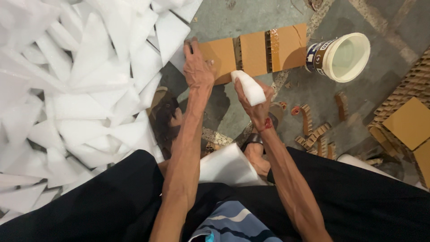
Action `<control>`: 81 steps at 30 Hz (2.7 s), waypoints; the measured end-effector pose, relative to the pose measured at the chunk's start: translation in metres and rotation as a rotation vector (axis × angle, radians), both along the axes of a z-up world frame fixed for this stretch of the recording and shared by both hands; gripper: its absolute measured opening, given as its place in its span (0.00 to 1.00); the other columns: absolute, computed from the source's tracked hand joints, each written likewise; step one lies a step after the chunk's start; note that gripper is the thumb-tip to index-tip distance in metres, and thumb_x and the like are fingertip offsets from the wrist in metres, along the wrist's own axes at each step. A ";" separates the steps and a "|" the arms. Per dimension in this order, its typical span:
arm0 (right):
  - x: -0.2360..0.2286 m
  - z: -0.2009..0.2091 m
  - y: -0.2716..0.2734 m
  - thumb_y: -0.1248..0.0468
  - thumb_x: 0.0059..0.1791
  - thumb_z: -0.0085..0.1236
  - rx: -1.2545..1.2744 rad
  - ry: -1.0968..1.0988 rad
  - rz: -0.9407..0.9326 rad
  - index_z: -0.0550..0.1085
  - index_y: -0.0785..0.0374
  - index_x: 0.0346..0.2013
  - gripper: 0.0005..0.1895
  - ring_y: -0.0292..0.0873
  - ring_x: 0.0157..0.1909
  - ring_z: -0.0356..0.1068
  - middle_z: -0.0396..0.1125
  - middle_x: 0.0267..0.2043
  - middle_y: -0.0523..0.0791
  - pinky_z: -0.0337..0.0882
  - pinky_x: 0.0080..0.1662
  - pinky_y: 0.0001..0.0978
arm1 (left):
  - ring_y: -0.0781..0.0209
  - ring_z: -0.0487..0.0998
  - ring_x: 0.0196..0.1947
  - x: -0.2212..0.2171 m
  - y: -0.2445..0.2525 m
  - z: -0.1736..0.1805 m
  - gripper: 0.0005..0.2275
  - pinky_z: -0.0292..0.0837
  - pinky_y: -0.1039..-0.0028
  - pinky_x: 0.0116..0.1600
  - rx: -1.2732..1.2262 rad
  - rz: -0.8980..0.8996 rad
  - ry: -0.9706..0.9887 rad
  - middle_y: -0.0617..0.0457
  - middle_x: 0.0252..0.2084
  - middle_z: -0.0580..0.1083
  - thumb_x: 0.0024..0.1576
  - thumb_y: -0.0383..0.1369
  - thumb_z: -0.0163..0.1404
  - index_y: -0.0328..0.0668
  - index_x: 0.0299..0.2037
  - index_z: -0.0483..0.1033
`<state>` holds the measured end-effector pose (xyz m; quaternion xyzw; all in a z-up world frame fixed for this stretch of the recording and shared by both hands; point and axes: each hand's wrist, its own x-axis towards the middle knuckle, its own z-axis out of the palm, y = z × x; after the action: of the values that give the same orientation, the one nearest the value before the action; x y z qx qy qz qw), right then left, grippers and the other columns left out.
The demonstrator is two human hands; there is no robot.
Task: The person applies glue to the edges of rectangular cardboard pieces using a white cylindrical applicator. They then press the glued pieces together to form a box-like structure and secure it with a rubber band. The process is repeated for another set of cardboard pieces.
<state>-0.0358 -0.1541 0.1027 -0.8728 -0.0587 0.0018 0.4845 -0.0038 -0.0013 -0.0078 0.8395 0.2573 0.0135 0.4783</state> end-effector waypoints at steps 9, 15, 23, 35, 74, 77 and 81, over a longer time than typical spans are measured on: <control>0.020 -0.017 0.013 0.63 0.52 0.67 -0.073 -0.113 -0.041 0.80 0.73 0.35 0.12 0.32 0.25 0.70 0.72 0.23 0.44 0.68 0.28 0.27 | 0.29 0.70 0.61 -0.002 -0.002 0.001 0.35 0.71 0.56 0.60 0.050 0.002 -0.022 0.31 0.68 0.58 0.50 0.25 0.61 0.36 0.67 0.56; 0.048 -0.036 0.025 0.62 0.51 0.67 0.011 -0.120 -0.084 0.81 0.72 0.34 0.12 0.34 0.25 0.76 0.76 0.25 0.45 0.72 0.27 0.27 | 0.30 0.72 0.59 0.001 -0.003 -0.004 0.33 0.73 0.55 0.58 0.064 0.022 0.022 0.32 0.69 0.59 0.51 0.24 0.59 0.37 0.68 0.58; 0.085 -0.053 0.034 0.61 0.50 0.70 0.096 -0.204 -0.048 0.80 0.73 0.31 0.14 0.35 0.26 0.75 0.75 0.25 0.45 0.73 0.29 0.28 | 0.31 0.73 0.58 -0.001 -0.002 -0.002 0.34 0.74 0.55 0.57 0.073 0.009 0.012 0.32 0.70 0.58 0.50 0.25 0.59 0.37 0.68 0.58; 0.112 -0.084 0.007 0.49 0.53 0.68 -0.432 -0.402 0.192 0.80 0.62 0.34 0.18 0.50 0.31 0.72 0.74 0.30 0.48 0.70 0.39 0.44 | 0.30 0.71 0.60 0.000 -0.002 -0.004 0.35 0.75 0.56 0.58 0.048 0.011 0.038 0.33 0.70 0.57 0.50 0.25 0.58 0.40 0.69 0.56; 0.060 -0.021 -0.031 0.55 0.40 0.70 -0.418 0.006 0.213 0.79 0.66 0.37 0.19 0.50 0.30 0.76 0.74 0.30 0.51 0.75 0.35 0.40 | 0.28 0.73 0.56 -0.006 -0.001 0.002 0.35 0.72 0.53 0.58 0.046 -0.020 -0.056 0.32 0.65 0.61 0.51 0.25 0.59 0.38 0.70 0.55; 0.051 -0.012 -0.030 0.55 0.38 0.71 -0.447 0.176 0.136 0.79 0.66 0.32 0.18 0.49 0.29 0.76 0.75 0.27 0.51 0.75 0.35 0.41 | 0.29 0.74 0.55 0.000 -0.003 0.004 0.35 0.73 0.53 0.55 0.055 0.010 0.018 0.32 0.67 0.59 0.47 0.25 0.60 0.40 0.67 0.57; 0.062 0.008 -0.039 0.59 0.38 0.69 -0.425 0.306 0.170 0.80 0.65 0.33 0.15 0.44 0.28 0.75 0.75 0.27 0.48 0.74 0.34 0.36 | 0.28 0.73 0.54 -0.003 -0.001 0.003 0.36 0.72 0.53 0.55 0.080 -0.005 -0.041 0.30 0.66 0.59 0.47 0.23 0.60 0.37 0.67 0.55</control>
<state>0.0264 -0.1931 0.1104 -0.9364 -0.0563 0.1866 0.2920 -0.0063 -0.0022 -0.0048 0.8582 0.2448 0.0398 0.4495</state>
